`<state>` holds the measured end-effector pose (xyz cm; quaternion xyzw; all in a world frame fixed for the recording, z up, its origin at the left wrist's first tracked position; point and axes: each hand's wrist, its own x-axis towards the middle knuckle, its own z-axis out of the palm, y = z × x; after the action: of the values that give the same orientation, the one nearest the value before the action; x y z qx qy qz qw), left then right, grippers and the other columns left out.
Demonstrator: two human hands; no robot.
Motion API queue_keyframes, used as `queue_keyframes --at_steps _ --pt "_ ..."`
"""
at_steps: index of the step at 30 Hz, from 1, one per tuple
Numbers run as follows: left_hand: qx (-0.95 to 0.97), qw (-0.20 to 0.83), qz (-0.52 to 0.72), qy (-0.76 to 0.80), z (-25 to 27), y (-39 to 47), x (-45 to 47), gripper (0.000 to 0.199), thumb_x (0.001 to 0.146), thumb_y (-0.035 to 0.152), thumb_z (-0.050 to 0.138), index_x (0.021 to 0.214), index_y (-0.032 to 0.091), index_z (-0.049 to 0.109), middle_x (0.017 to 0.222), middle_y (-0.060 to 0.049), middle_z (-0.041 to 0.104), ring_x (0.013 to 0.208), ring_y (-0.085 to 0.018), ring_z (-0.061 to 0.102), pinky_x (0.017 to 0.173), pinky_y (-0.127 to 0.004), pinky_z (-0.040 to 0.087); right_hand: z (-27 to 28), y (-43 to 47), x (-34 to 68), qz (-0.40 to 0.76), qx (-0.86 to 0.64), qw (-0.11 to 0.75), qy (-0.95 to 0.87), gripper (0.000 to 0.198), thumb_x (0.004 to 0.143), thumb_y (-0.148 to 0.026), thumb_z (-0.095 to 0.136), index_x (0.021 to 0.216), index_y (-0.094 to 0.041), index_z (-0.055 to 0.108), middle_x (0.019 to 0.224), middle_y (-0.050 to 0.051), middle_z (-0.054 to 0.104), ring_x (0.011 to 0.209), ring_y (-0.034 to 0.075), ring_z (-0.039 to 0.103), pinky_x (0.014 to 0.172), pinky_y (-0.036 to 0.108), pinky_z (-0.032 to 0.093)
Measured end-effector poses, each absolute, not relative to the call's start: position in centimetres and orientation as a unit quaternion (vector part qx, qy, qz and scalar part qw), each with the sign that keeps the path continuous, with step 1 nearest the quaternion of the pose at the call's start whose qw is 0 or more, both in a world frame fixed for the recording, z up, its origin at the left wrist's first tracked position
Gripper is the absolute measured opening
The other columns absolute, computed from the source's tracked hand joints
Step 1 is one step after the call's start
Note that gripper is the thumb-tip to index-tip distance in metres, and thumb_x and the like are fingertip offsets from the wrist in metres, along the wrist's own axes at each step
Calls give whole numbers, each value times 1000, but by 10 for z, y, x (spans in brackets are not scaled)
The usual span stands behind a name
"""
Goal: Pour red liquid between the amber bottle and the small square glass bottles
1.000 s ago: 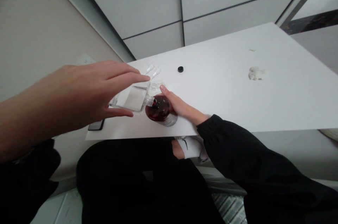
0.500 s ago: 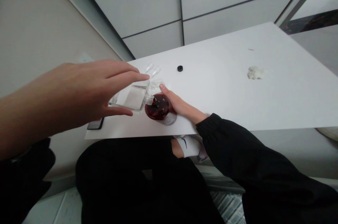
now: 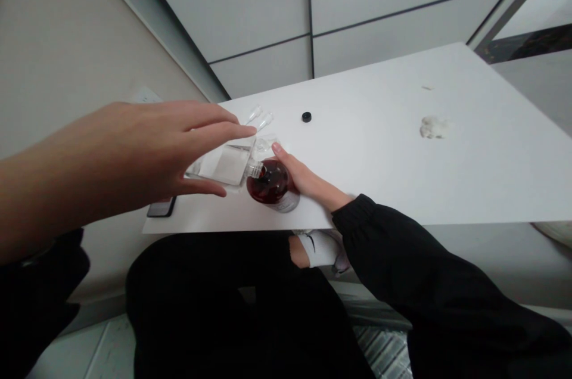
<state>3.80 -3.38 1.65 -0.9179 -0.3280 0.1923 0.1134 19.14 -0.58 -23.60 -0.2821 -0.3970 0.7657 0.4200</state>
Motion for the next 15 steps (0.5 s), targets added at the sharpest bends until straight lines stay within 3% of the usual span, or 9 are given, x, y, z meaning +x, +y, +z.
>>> queue_keyframes --at_steps 6,15 --pt "-919 86 176 -342 13 -30 34 54 91 39 68 145 32 62 136 -7 69 117 -35 71 91 -49 61 -232 -7 191 764 -297 422 -388 74 87 -87 57 114 -22 79 124 10 81 126 31 71 125 53 42" --pt "-923 109 190 -316 18 -33 39 51 97 35 56 146 22 62 132 -12 70 108 -32 71 78 -44 63 -230 -9 192 763 -282 426 -396 76 90 -87 53 117 -20 78 124 10 81 125 30 71 126 53 40"
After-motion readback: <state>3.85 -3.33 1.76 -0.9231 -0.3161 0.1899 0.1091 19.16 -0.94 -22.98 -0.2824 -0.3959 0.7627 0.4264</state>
